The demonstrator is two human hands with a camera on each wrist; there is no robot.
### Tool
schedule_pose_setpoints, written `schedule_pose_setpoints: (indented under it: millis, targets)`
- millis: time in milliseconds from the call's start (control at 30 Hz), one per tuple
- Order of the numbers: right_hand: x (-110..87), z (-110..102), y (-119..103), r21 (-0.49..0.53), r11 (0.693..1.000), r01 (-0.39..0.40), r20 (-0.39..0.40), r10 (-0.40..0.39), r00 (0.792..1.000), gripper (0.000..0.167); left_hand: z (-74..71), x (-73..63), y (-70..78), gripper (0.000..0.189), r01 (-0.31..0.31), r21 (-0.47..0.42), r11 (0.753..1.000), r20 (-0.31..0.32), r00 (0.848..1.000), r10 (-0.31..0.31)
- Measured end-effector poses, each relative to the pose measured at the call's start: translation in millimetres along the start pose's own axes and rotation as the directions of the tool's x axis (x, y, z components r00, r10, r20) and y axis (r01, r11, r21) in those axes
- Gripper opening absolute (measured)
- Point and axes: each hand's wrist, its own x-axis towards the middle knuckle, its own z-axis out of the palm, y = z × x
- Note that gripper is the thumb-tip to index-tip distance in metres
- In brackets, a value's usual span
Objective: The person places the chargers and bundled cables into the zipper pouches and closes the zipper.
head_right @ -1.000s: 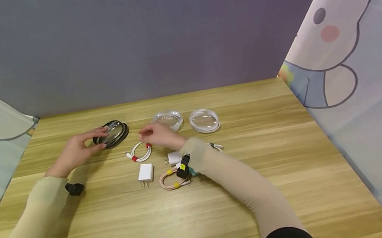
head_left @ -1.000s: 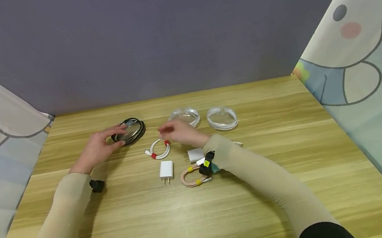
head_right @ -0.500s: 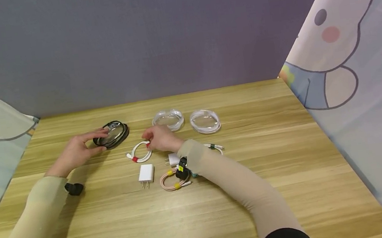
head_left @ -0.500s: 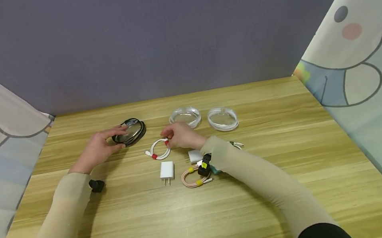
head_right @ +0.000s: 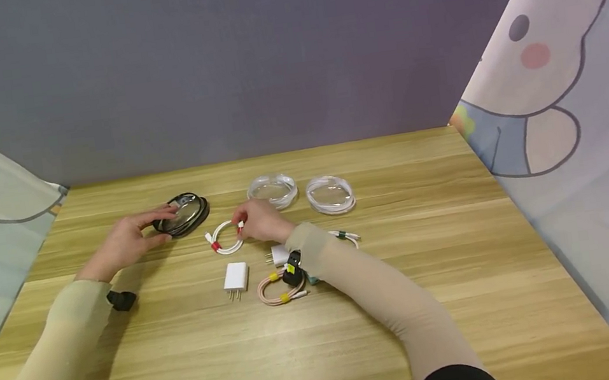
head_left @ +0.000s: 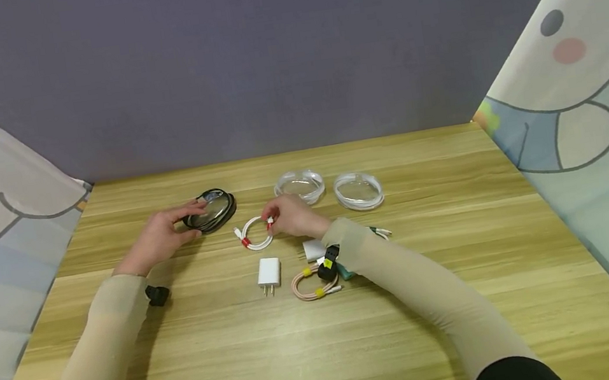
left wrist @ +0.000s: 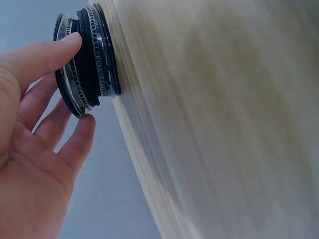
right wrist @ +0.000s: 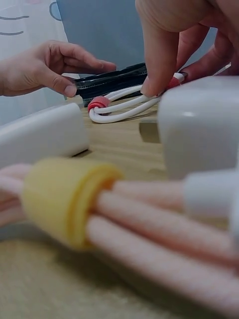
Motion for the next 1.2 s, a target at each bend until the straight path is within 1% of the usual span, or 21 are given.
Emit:
schedule_pose_setpoints:
  millis: [200,367,500,633,767,967,1067,1200]
  targets:
    - [-0.2,-1.8,3.5,0.029,1.0,-0.003,-0.019,0.003,1.0,0.022,1.3,0.6,0.6,0.044,-0.002,0.013,1.0,0.012,1.0,0.002]
    - [-2.1,-1.2,3.5,0.045,0.999,-0.019,-0.014,0.019,1.0,0.022,2.4,-0.2,-0.5,0.041,-0.018,0.054,0.998,0.003,1.0,0.018]
    - [-3.5,-1.0,2.4,0.073,0.997,-0.027,-0.013,0.028,1.0,0.023,1.7,-1.1,0.3,0.038,-0.035,0.051,0.998,-0.007,0.999,0.035]
    - [-3.1,-1.8,2.0,0.095,0.995,-0.026,-0.017,0.028,0.999,0.025,0.3,-1.5,2.3,0.036,-0.031,0.038,0.999,-0.006,1.0,0.031]
    - [-2.3,-2.1,2.4,0.116,0.993,-0.023,-0.027,0.026,0.999,0.025,-1.2,-1.3,3.3,0.035,-0.009,0.011,1.0,-0.003,1.0,0.009]
    - [-1.7,0.7,2.7,0.168,0.986,0.0,-0.016,0.003,1.0,0.026,-1.3,-2.4,1.2,0.036,0.021,-0.021,1.0,-0.005,1.0,-0.021]
    - [-1.0,2.4,2.4,0.189,0.982,0.015,-0.029,-0.01,1.0,0.029,-0.9,-3.1,0.9,0.036,0.038,-0.051,0.998,-0.01,0.999,-0.039]
    - [-0.9,3.1,0.4,0.213,0.977,0.027,-0.052,-0.017,0.999,0.031,-1.1,-4.3,1.5,0.036,0.032,-0.106,0.994,-0.015,0.999,-0.034]
